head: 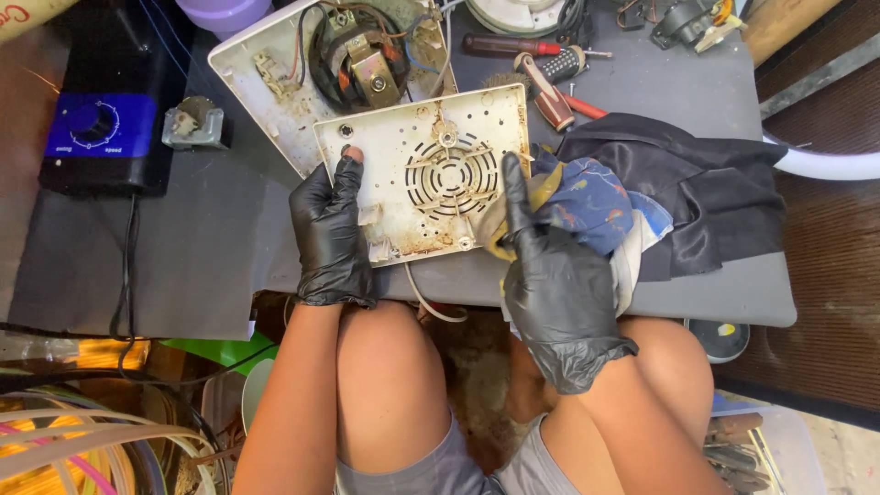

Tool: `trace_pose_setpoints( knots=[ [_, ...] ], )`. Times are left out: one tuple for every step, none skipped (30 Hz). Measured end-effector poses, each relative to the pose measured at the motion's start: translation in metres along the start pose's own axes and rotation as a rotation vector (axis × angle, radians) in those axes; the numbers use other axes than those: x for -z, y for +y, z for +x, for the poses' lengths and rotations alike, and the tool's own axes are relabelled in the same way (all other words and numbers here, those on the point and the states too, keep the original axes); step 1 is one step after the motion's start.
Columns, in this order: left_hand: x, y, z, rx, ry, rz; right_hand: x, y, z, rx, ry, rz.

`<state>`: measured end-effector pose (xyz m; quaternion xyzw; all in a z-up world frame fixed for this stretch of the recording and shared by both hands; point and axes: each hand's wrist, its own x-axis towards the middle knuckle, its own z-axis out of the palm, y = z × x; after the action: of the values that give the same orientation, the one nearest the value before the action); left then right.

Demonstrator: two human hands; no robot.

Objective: Brushing and wiping dust off a plastic electronic device casing using a brush and a cloth

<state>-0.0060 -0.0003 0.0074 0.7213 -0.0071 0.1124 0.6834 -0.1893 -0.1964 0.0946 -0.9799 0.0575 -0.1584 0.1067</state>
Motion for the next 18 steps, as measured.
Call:
trace_pose_setpoints(
  knots=[
    [-0.001,0.000,0.000,-0.012,-0.008,0.039,0.005,0.001,0.000,-0.040,0.052,-0.128],
    [-0.001,0.001,0.000,-0.025,-0.017,0.077,0.011,0.001,0.000,-0.080,0.105,-0.256],
    [0.000,-0.002,0.001,-0.023,-0.009,0.078,0.010,0.000,0.001,-0.072,0.103,-0.255],
    [0.001,-0.005,0.002,-0.034,-0.018,0.099,0.008,-0.001,0.001,-0.056,0.096,-0.227],
    [0.001,-0.009,0.002,-0.043,-0.036,0.120,0.007,-0.002,0.000,-0.049,0.088,-0.201],
    [0.004,-0.012,0.000,-0.040,-0.037,0.120,0.005,-0.003,-0.002,-0.050,0.084,-0.202],
    [0.004,-0.014,0.001,-0.034,-0.028,0.111,0.003,-0.003,-0.001,-0.038,0.081,-0.164],
    [0.004,-0.015,0.003,-0.029,-0.019,0.101,0.001,-0.003,0.001,-0.027,0.079,-0.126],
    [0.004,-0.012,0.002,-0.029,-0.018,0.100,-0.001,-0.004,0.001,-0.026,0.079,-0.127],
    [0.003,-0.008,0.002,-0.021,-0.021,0.102,-0.003,-0.005,0.001,-0.013,0.072,-0.088],
    [0.003,-0.005,0.000,-0.011,-0.023,0.103,-0.005,-0.006,0.000,0.000,0.064,-0.048],
    [0.002,-0.002,-0.003,-0.010,-0.022,0.103,-0.006,-0.007,-0.001,0.002,0.062,-0.049],
    [0.001,0.001,-0.004,0.003,-0.024,0.075,-0.006,-0.008,0.000,0.014,0.059,-0.010],
    [0.000,0.004,-0.004,0.015,-0.027,0.047,-0.007,-0.009,0.001,0.027,0.055,0.029],
    [-0.002,0.004,-0.002,0.013,-0.031,0.045,0.001,-0.005,-0.002,0.024,0.058,0.027],
    [-0.004,0.004,0.000,0.007,-0.041,0.050,0.009,-0.001,-0.004,-0.049,0.058,-0.067],
    [-0.006,0.003,0.002,0.000,-0.041,0.055,0.017,0.004,-0.005,-0.114,0.057,-0.160],
    [-0.006,0.001,0.004,-0.003,-0.036,0.053,0.016,0.004,-0.002,-0.108,0.060,-0.161]
  ],
)
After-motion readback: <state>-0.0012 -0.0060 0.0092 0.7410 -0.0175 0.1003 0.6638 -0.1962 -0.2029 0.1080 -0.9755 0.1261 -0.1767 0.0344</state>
